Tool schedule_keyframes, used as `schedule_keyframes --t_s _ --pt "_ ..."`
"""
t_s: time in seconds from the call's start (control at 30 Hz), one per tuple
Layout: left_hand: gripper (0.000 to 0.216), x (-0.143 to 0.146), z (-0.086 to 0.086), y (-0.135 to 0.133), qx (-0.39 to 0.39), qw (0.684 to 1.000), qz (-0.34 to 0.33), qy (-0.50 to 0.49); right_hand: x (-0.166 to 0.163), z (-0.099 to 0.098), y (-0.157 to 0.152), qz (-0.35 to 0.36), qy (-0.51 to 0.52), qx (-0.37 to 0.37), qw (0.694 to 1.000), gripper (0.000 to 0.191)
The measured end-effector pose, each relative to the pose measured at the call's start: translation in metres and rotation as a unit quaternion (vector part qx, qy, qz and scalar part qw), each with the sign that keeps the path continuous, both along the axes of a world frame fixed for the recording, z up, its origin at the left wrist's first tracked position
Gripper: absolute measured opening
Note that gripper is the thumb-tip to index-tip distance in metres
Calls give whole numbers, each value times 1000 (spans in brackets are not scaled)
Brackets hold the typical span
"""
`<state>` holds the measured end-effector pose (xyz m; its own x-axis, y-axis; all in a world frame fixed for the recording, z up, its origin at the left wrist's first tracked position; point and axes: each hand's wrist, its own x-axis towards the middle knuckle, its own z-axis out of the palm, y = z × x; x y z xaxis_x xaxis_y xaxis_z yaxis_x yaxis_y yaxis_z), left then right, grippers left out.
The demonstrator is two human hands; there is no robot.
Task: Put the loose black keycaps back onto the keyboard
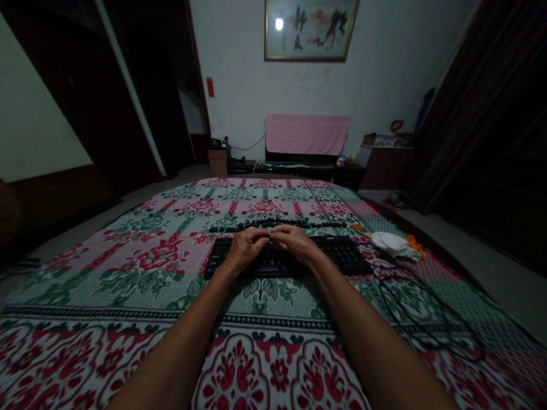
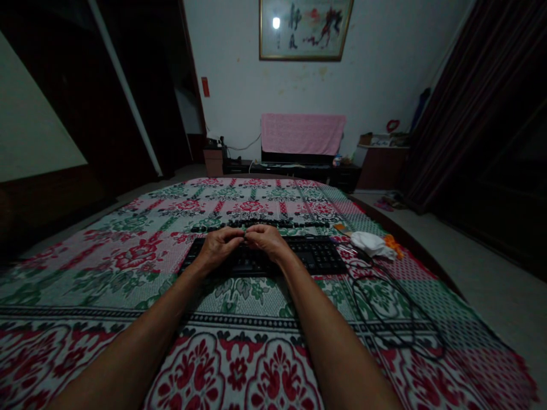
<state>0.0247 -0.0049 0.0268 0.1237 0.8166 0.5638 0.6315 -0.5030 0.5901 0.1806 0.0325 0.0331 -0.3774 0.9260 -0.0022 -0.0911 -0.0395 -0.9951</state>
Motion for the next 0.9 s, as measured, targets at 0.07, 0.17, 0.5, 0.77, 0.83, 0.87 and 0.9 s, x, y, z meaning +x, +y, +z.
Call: schedule_keyframes --t_s 0.07,0.17,0.5,0.77,0.83,0.87,0.9 --pt "17 0 -1 0 -4 1000 0 22 1 -4 0 5 -2 2 1000 14" --pt "17 1 -1 -1 -10 999 6 40 1 -9 1 23 2 15 1000 16" --pt "17 -7 -4 1 -18 999 9 40 -1 -15 1 21 34 7 999 28" --pt "24 -12 1 -1 -37 994 -78 71 3 -8 -1 37 -12 31 999 26" --pt "23 -12 1 -1 -41 993 -75 82 4 -8 -2 33 -25 32 999 27" --pt "23 -12 0 0 -38 993 -71 84 3 -8 -2 31 -30 33 999 27" --pt "21 -13 -1 1 -33 994 -65 82 3 -8 -1 23 -35 37 998 26"
